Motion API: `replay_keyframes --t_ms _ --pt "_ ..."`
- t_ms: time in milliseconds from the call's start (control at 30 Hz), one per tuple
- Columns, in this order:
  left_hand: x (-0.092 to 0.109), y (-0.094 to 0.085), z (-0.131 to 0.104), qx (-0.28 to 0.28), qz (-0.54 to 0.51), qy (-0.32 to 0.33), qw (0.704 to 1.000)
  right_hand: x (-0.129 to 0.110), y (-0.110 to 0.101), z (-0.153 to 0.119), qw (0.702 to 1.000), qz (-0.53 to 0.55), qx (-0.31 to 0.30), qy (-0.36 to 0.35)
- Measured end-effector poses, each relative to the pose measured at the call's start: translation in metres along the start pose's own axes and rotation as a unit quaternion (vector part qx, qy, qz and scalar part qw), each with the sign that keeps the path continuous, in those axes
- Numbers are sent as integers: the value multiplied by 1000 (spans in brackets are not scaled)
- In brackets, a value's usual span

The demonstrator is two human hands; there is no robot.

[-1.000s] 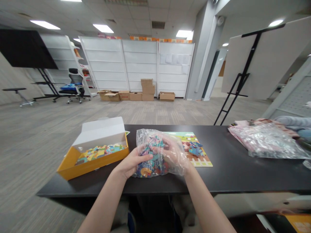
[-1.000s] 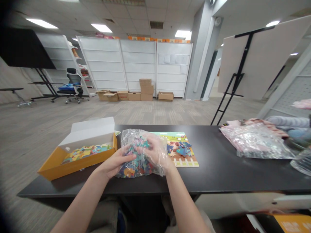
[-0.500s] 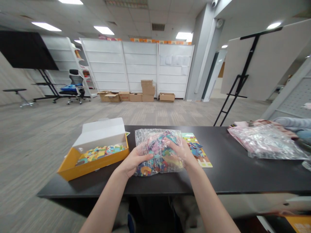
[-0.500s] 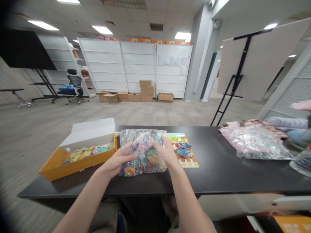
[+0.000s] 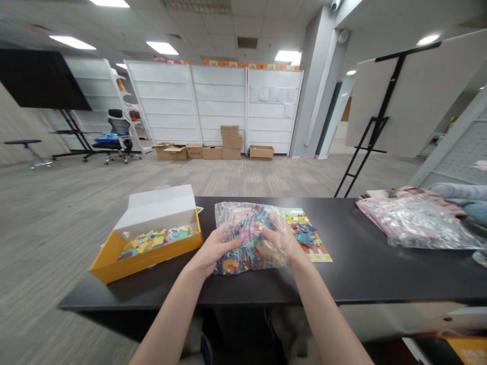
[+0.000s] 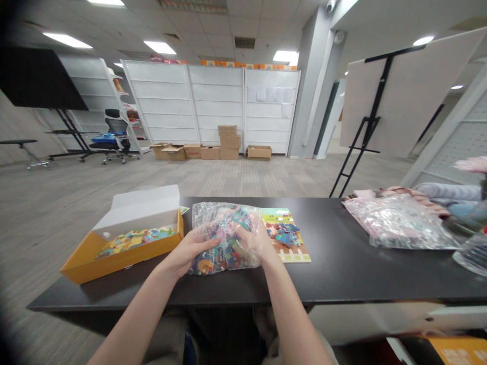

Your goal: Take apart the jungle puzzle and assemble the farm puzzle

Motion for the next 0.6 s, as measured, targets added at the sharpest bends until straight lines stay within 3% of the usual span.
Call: replay_keyframes --t_ms 67,267,467,600 --pt "0 2 0 -2 0 -1 1000 4 6 0 999 43 2 32" --pt "-2 3 3 -4 8 7 1000 3 18 10 998 66 1 -1" --pt "-7 -7 8 28 7 -2 1000 16 -7 9 995 19 74 61" --pt "-6 -14 8 47 7 2 999 23 -16 6 982 84 125 117"
Point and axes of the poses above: each hand's wrist, its own z-axis towards the middle knuckle, its own y-axis out of the palm, x = y × z, the point moved 10 cm from there along z, towards the middle knuckle, and after that the axes turned 9 degrees about -y, right-handed, at the moved point
